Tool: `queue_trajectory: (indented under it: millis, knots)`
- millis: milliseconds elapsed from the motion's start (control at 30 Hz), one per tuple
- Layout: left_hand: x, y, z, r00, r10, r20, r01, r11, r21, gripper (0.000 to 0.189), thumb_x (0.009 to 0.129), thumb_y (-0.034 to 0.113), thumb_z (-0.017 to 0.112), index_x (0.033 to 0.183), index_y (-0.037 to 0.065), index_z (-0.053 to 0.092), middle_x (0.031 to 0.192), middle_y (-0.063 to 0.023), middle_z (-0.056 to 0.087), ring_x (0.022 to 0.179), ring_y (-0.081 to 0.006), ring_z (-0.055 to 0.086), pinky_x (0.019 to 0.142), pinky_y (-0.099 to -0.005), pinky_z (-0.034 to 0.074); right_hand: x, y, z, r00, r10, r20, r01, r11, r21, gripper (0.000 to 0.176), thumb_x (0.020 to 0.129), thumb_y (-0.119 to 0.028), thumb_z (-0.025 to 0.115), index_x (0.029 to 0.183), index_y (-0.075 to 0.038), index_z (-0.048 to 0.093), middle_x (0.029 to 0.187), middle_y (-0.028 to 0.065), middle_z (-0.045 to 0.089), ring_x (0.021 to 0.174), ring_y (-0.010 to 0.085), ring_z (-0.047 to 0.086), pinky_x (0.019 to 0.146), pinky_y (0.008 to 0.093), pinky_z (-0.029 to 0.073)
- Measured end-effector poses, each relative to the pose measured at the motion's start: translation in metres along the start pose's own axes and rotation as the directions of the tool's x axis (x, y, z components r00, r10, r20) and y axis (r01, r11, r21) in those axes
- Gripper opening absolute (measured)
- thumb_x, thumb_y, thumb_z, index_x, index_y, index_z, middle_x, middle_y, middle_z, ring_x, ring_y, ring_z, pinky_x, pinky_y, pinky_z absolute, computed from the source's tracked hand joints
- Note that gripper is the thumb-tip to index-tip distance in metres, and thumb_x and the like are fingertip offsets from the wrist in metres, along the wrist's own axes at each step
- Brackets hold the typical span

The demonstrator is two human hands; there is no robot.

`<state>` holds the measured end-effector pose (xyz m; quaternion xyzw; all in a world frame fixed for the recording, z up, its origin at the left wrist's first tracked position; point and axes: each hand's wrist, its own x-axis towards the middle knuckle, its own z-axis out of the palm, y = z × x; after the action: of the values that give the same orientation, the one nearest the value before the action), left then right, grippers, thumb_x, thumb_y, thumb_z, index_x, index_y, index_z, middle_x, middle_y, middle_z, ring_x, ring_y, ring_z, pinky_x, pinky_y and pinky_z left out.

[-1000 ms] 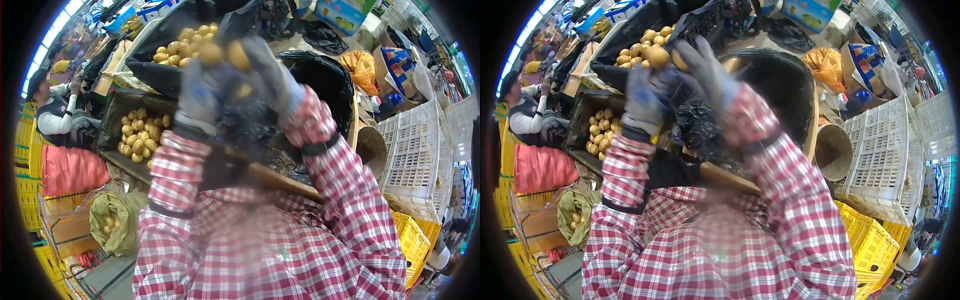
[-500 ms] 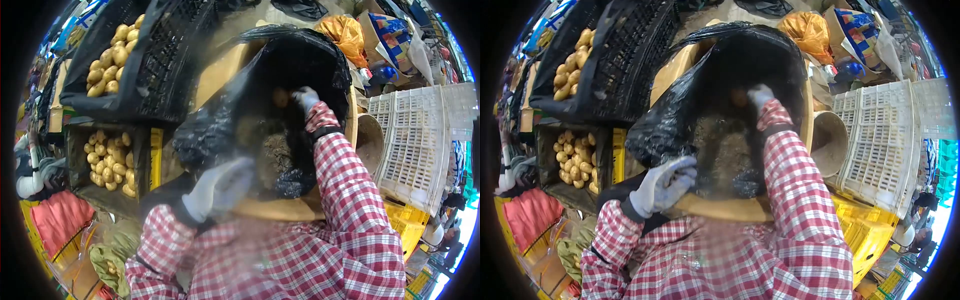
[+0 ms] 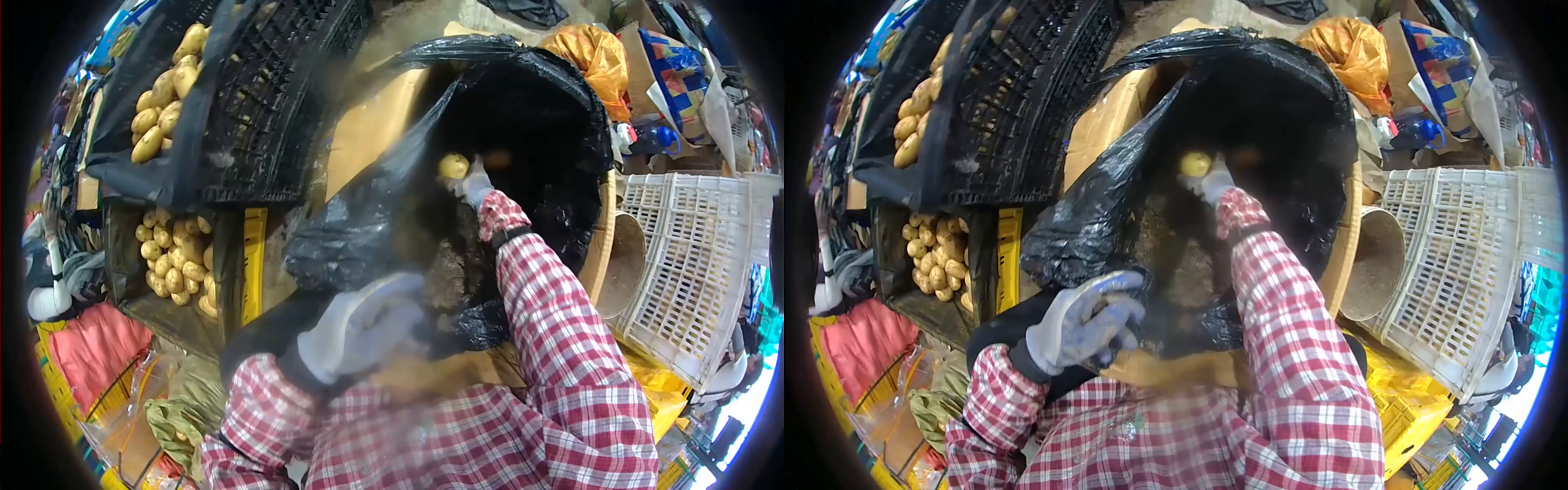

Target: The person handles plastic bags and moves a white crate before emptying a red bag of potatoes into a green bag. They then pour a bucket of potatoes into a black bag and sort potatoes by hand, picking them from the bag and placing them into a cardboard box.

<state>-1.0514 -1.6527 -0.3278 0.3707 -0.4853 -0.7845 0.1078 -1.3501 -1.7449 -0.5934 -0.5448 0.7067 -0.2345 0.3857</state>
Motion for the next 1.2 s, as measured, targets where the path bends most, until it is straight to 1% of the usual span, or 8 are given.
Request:
queue_trajectory:
  millis: [233, 333, 500, 633, 900, 1067, 1133, 1200]
  knots:
    - [-0.002, -0.024, 0.003, 0.968, 0.155, -0.196, -0.247, 0.706, -0.664, 0.045, 0.094, 0.02, 0.059, 0.133, 0.002, 0.045, 0.111, -0.0125, 0.059, 0.093, -0.0194, 0.063, 0.071, -0.0282, 0.054, -0.16, -0.178, -0.083, 0.964, -0.264, 0.008, 0.182, 0.688, 0.703, 0.093, 0.063, -0.002, 0.086, 0.138, -0.006, 0.031, 0.121, 0.0119, 0.052, 0.107, 0.0194, 0.057, 0.09, 0.0342, 0.052]
    - [-0.013, -0.014, 0.019, 0.403, 0.838, -0.368, -0.428, 0.528, 0.734, 0.031, 0.096, 0.017, 0.055, 0.124, 0.002, 0.056, 0.118, -0.0106, 0.06, 0.106, -0.0178, 0.058, 0.088, -0.0348, 0.049, -0.23, -0.212, -0.098, 0.967, -0.255, 0.001, 0.193, 0.734, 0.651, 0.095, 0.062, -0.003, 0.087, 0.139, -0.005, 0.032, 0.122, 0.0118, 0.052, 0.107, 0.0195, 0.057, 0.093, 0.0347, 0.05]
    - [-0.014, -0.026, 0.053, 0.672, 0.695, -0.256, -0.612, 0.716, 0.336, 0.046, 0.097, 0.036, 0.053, 0.125, -0.001, 0.054, 0.123, -0.0136, 0.058, 0.108, -0.0205, 0.059, 0.094, -0.0355, 0.046, -0.303, -0.224, -0.101, 0.933, -0.358, 0.037, 0.294, 0.817, 0.496, 0.091, 0.06, -0.013, 0.089, 0.134, -0.001, 0.038, 0.122, 0.0102, 0.053, 0.111, 0.0203, 0.055, 0.095, 0.0339, 0.049]
    - [-0.044, -0.019, 0.038, 0.961, 0.152, -0.23, -0.206, 0.95, -0.235, 0.075, 0.093, 0.063, 0.043, 0.129, -0.003, 0.048, 0.117, -0.013, 0.059, 0.092, -0.0174, 0.063, 0.076, -0.0299, 0.053, -0.331, -0.237, -0.103, 0.955, -0.296, 0.023, 0.228, 0.781, 0.581, 0.088, 0.059, -0.012, 0.09, 0.132, -0.001, 0.042, 0.122, 0.0108, 0.055, 0.11, 0.0198, 0.056, 0.095, 0.0338, 0.049]
    - [-0.065, -0.013, 0.087, 0.821, 0.571, -0.004, -0.571, 0.82, 0.033, 0.062, 0.092, 0.049, 0.056, 0.134, 0.007, 0.043, 0.119, -0.0088, 0.054, 0.098, -0.0165, 0.06, 0.075, -0.0292, 0.055, -0.346, -0.24, -0.098, 0.921, -0.39, -0.023, 0.296, 0.658, 0.693, 0.074, 0.071, -0.004, 0.082, 0.135, 0.001, 0.043, 0.125, 0.0117, 0.054, 0.113, 0.0181, 0.055, 0.096, 0.0324, 0.049]
    - [-0.073, -0.012, 0.103, 0.917, 0.397, 0.037, -0.35, 0.846, -0.403, 0.066, 0.087, 0.045, 0.067, 0.134, 0.006, 0.042, 0.125, -0.0097, 0.051, 0.111, -0.0201, 0.057, 0.085, -0.0335, 0.055, -0.344, -0.237, -0.108, 0.993, -0.09, 0.082, -0.019, 0.553, 0.833, 0.053, 0.078, -0.012, 0.077, 0.125, 0.0, 0.055, 0.114, 0.0101, 0.062, 0.109, 0.0203, 0.059, 0.095, 0.0338, 0.049]
    - [-0.073, -0.018, 0.104, 0.908, 0.417, 0.037, -0.355, 0.815, -0.457, 0.065, 0.087, 0.032, 0.069, 0.137, 0.004, 0.038, 0.132, -0.0118, 0.047, 0.12, -0.023, 0.051, 0.095, -0.0351, 0.05, -0.341, -0.219, -0.11, 0.925, -0.374, -0.067, 0.356, 0.792, 0.496, 0.043, 0.089, -0.02, 0.063, 0.125, 0.0, 0.053, 0.115, 0.0108, 0.06, 0.106, 0.0194, 0.059, 0.091, 0.0328, 0.05]
    - [-0.07, -0.02, 0.096, 0.721, 0.692, 0.035, -0.692, 0.716, 0.092, 0.069, 0.086, 0.022, 0.069, 0.142, 0.004, 0.033, 0.138, -0.0129, 0.041, 0.128, -0.0247, 0.043, 0.101, -0.0363, 0.045, -0.34, -0.22, -0.108, 0.866, -0.494, -0.074, 0.46, 0.73, 0.506, 0.046, 0.095, -0.031, 0.057, 0.128, 0.0, 0.05, 0.12, 0.0119, 0.058, 0.107, 0.0188, 0.058, 0.089, 0.0322, 0.05]
